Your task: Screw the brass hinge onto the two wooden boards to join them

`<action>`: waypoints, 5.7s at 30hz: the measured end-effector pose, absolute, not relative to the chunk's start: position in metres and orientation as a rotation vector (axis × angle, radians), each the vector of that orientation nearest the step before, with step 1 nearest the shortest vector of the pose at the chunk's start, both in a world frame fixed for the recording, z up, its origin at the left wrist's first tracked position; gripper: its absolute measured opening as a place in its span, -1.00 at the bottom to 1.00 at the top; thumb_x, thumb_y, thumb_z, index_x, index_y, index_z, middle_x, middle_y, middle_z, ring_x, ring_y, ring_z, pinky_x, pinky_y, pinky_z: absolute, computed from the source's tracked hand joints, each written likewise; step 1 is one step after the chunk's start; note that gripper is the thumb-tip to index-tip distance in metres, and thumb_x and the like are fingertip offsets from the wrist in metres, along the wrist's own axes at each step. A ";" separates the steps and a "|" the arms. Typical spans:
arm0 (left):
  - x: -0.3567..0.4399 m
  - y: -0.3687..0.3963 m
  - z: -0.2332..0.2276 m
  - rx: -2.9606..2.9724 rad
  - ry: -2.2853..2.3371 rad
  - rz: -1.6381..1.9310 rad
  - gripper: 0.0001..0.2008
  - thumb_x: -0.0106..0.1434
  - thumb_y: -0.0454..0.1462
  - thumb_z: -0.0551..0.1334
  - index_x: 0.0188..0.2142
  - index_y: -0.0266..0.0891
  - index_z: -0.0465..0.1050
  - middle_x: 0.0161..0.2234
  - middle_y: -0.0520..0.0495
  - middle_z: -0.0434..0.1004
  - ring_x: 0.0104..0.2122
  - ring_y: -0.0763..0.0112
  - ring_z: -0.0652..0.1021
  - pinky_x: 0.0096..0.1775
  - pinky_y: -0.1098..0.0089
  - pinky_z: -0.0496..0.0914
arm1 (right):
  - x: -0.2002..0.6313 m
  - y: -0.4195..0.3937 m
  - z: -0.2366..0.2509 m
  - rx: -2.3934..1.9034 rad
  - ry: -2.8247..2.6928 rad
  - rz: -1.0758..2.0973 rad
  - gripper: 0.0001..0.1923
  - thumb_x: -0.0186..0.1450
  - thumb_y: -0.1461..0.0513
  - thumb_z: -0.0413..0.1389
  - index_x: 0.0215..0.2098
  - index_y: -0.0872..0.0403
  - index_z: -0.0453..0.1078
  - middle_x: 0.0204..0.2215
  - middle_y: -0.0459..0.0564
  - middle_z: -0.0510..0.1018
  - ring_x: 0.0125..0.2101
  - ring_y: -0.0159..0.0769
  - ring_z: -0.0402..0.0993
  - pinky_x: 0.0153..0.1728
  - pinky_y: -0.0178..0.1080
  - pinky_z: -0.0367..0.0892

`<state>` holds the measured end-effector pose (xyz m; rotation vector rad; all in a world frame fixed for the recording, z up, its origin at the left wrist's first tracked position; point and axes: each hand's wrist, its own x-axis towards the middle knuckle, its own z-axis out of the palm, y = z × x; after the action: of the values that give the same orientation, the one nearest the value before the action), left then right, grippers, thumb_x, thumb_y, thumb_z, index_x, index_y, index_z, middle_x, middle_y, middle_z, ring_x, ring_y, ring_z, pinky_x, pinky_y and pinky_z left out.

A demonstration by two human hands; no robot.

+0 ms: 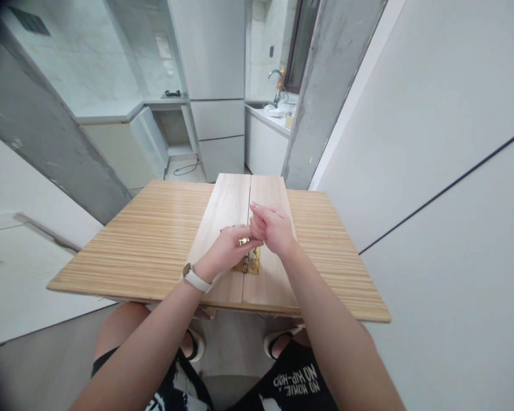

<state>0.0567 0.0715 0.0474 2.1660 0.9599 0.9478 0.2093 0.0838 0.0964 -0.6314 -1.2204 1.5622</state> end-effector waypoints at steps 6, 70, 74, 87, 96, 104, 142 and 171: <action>0.055 0.078 0.051 2.208 0.889 0.874 -0.85 0.43 -0.23 0.28 -0.19 -0.16 0.67 -0.25 -0.06 0.69 -0.21 0.27 0.62 -0.12 0.35 0.42 | 0.195 0.075 0.088 -0.759 -1.019 1.216 -0.34 0.36 -0.04 0.21 -0.75 -0.02 0.03 -0.83 -0.22 0.02 -0.79 -0.48 -0.09 -0.74 -0.26 -0.18; -0.001 0.056 0.030 2.237 1.154 0.740 -0.84 0.36 -0.40 0.26 -0.20 -0.20 0.64 -0.22 -0.06 0.71 -0.22 0.29 0.64 -0.15 0.35 0.45 | 0.252 -0.041 0.058 -0.806 -0.976 0.950 -0.44 0.52 0.08 0.08 -0.64 0.05 0.23 -0.70 -0.13 0.18 -0.61 -0.36 0.13 -0.54 -0.17 -0.04; 0.004 0.055 0.030 2.242 1.137 0.684 -0.83 0.35 -0.41 0.26 -0.15 -0.22 0.61 -0.20 -0.08 0.71 -0.20 0.28 0.66 -0.16 0.36 0.48 | 0.250 -0.041 0.059 -0.808 -0.990 0.947 -0.44 0.53 0.09 0.08 -0.63 0.05 0.23 -0.70 -0.13 0.18 -0.61 -0.36 0.13 -0.53 -0.17 -0.03; 0.016 0.059 0.027 2.419 1.145 0.606 -0.75 0.34 -0.43 0.25 -0.06 -0.18 0.60 -0.23 -0.12 0.69 -0.19 0.18 0.64 -0.10 0.29 0.47 | 0.251 -0.045 0.053 -1.009 -1.177 0.876 -0.40 0.49 -0.03 0.11 -0.64 0.02 0.18 -0.67 -0.13 0.16 -0.59 -0.33 0.11 -0.52 -0.17 -0.01; 0.020 0.055 0.023 2.350 1.133 0.634 -0.70 0.33 -0.44 0.23 -0.02 -0.17 0.61 -0.20 -0.11 0.70 -0.19 0.22 0.65 -0.11 0.33 0.48 | 0.237 -0.038 0.071 -0.952 -1.202 0.859 -0.40 0.47 -0.08 0.12 -0.63 0.01 0.20 -0.66 -0.12 0.18 -0.59 -0.32 0.10 -0.53 -0.17 0.00; 0.024 0.049 0.004 2.055 1.106 0.852 -0.73 0.33 -0.42 0.26 -0.02 -0.19 0.60 -0.17 -0.11 0.72 -0.17 0.27 0.68 -0.08 0.33 0.54 | 0.210 -0.013 0.094 -0.738 -1.078 0.993 -0.38 0.50 -0.10 0.07 -0.63 0.02 0.21 -0.69 -0.13 0.17 -0.61 -0.35 0.11 -0.55 -0.17 -0.02; 0.024 0.043 -0.002 1.881 1.114 1.015 -0.75 0.27 -0.44 0.28 -0.09 -0.19 0.61 -0.28 -0.05 0.68 -0.28 0.32 0.64 -0.18 0.38 0.48 | 0.163 0.077 0.096 -0.634 -1.168 1.569 -0.33 0.39 -0.17 0.14 -0.71 0.01 0.14 -0.79 -0.22 0.06 -0.73 -0.46 -0.08 -0.65 -0.25 -0.18; 0.026 0.042 -0.002 1.853 1.083 1.048 -0.78 0.24 -0.49 0.26 -0.19 -0.23 0.58 -0.29 -0.04 0.67 -0.29 0.35 0.62 -0.20 0.42 0.44 | 0.166 0.056 0.086 -0.742 -1.373 1.202 -0.75 0.42 0.01 0.24 -0.24 -0.01 0.40 -0.36 -0.11 0.54 -0.38 -0.34 0.42 -0.30 -0.24 0.32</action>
<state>0.0260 0.0421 -0.0017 1.8527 1.0832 1.0480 0.1661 0.0561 0.0857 -0.7423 -1.3734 1.2023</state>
